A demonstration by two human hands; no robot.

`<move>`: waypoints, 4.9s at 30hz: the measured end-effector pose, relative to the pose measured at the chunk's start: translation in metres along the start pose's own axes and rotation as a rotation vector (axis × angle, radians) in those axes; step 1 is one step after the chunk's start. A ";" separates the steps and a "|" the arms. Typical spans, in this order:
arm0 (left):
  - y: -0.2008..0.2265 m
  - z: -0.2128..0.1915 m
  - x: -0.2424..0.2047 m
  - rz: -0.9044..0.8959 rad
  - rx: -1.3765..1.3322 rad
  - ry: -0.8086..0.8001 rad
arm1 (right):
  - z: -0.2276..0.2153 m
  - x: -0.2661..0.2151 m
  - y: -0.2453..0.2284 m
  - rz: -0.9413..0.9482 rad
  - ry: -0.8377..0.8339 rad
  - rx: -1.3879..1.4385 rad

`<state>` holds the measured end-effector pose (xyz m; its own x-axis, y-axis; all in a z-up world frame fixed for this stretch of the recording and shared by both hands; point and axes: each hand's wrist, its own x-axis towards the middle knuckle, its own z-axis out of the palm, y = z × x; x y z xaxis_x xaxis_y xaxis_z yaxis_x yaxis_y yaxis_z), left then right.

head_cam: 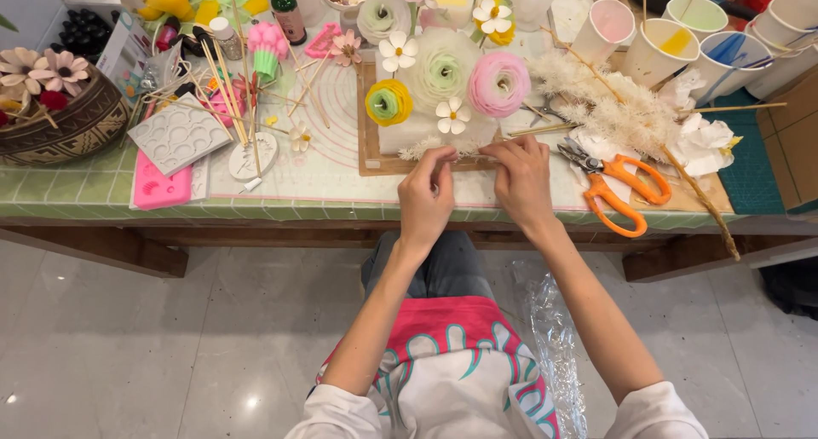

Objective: Trimming and arranging decorative dried plants and flowers into a floral display.

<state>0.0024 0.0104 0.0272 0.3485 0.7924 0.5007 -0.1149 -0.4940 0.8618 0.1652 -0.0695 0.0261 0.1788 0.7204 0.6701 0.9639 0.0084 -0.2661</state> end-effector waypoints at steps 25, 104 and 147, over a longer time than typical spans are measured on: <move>0.035 0.046 -0.005 0.129 0.038 -0.219 | -0.149 -0.060 0.093 0.334 -0.318 -0.336; 0.078 0.067 0.004 0.479 -0.006 -0.088 | -0.092 -0.044 0.059 0.622 0.140 1.318; -0.040 -0.094 0.033 0.439 0.478 0.068 | -0.015 -0.043 0.057 0.716 -0.091 1.593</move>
<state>-0.0687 0.0901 0.0170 0.3020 0.4935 0.8157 0.1987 -0.8694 0.4524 0.2157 -0.1108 -0.0075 0.3813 0.9186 0.1037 -0.4216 0.2726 -0.8649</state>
